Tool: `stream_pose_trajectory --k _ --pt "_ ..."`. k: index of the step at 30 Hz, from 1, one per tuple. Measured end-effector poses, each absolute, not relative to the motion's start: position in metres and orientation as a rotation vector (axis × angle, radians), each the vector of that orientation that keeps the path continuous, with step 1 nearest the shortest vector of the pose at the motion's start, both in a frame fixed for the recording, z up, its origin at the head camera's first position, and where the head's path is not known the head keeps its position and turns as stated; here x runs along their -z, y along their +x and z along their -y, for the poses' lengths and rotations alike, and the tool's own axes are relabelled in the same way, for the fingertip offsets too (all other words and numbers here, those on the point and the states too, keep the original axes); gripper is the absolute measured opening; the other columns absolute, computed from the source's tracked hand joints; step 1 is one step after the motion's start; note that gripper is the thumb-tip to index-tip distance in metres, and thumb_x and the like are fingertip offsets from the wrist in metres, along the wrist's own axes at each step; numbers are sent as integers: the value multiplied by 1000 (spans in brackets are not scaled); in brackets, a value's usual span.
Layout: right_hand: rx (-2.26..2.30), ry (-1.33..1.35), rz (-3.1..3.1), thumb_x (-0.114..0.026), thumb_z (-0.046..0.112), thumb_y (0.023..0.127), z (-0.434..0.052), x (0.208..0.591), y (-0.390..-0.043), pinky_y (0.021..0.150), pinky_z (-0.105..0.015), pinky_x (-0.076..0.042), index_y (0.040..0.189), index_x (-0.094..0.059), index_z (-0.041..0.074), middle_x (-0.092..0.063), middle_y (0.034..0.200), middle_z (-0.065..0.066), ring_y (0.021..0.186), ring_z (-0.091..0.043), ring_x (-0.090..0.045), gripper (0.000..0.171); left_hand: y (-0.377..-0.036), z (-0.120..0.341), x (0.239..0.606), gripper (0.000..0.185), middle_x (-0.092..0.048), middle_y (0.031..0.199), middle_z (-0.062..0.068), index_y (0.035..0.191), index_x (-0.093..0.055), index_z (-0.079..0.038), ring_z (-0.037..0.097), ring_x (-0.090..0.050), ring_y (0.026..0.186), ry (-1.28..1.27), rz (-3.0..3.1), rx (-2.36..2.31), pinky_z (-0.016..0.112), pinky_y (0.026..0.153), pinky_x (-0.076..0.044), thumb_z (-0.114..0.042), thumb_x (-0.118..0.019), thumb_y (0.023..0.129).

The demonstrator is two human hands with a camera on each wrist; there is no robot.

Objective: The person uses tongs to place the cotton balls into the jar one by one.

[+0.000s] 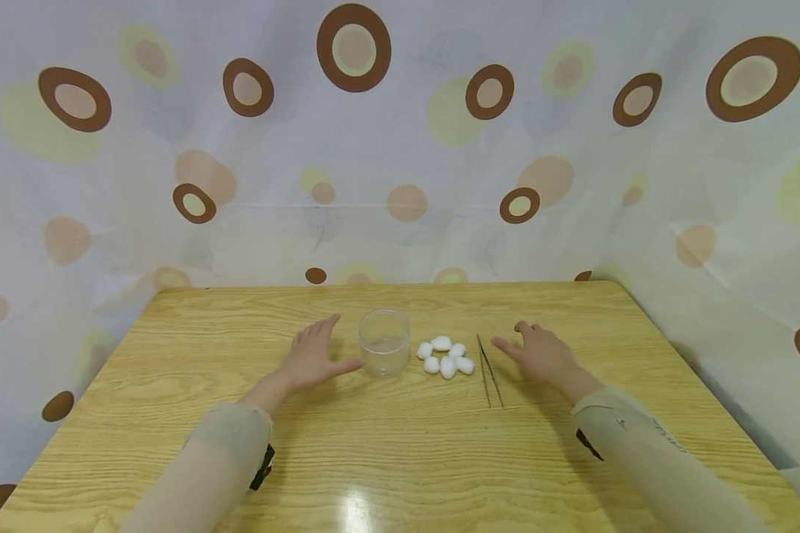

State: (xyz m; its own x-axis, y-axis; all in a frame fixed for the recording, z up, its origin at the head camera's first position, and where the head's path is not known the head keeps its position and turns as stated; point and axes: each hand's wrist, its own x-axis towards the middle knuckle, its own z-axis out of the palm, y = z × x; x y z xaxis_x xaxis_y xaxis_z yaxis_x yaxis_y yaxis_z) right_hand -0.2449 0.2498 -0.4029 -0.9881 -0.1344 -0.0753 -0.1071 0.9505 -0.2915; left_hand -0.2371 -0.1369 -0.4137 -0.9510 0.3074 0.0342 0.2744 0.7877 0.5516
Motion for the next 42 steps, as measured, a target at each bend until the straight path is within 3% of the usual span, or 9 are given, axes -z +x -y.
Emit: stream_pose_trajectory --k 4,7,9,16,24,34,42 --pt "494 -150 -2971 -29 66 92 -247 403 -247 81 -49 -49 129 -43 -13 -64 106 -27 94 -38 -63 88 -240 130 413 100 -27 150 21 149 -16 -4 43 -21 139 451 -2850 -997 60 110 -20 -52 -68 78" --pt "532 -112 -2946 -29 64 93 -244 403 -247 79 -48 -49 124 -47 -13 -67 94 -21 84 -32 -65 85 -242 124 414 102 -24 152 19 150 -14 -6 41 -18 141 423 -2795 -1077 59 109 -24 -51 -70 77" --pt "555 -92 -2929 -29 62 94 -242 403 -247 78 -46 -49 120 -50 -12 -66 85 -16 75 -26 -63 81 -243 119 415 104 -22 153 17 150 -13 -7 39 -15 142 401 -2761 -1129 58 110 -24 -49 -72 76" --pt "657 -36 -2850 -28 60 96 -234 402 -243 51 -29 -40 109 -54 -9 -52 60 -7 44 -14 -44 75 -243 103 418 103 -25 151 18 150 -13 -5 39 -18 141 378 -2703 -1255 57 109 -25 -41 -76 75" --pt "700 14 -2813 -28 60 96 -227 402 -244 48 -28 -41 111 -53 -8 -41 52 -1 41 -12 -37 73 -245 92 419 105 -25 151 19 150 -14 -6 38 -22 140 346 -2677 -1363 56 108 -28 -35 -79 73" --pt "700 18 -2817 -30 55 97 -218 402 -244 48 -28 -43 111 -53 -9 -43 53 -1 42 -13 -41 69 -251 87 422 106 -28 150 19 149 -16 -5 37 -27 138 338 -2659 -1443 53 108 -30 -32 -82 70" --pt "695 2 -2828 -36 49 98 -210 402 -243 46 -28 -43 100 -56 -6 -42 55 -1 39 -12 -41 59 -253 84 421 107 -27 151 20 149 -16 -4 38 -28 138 342 -2640 -1463 53 108 -30 -30 -82 70"
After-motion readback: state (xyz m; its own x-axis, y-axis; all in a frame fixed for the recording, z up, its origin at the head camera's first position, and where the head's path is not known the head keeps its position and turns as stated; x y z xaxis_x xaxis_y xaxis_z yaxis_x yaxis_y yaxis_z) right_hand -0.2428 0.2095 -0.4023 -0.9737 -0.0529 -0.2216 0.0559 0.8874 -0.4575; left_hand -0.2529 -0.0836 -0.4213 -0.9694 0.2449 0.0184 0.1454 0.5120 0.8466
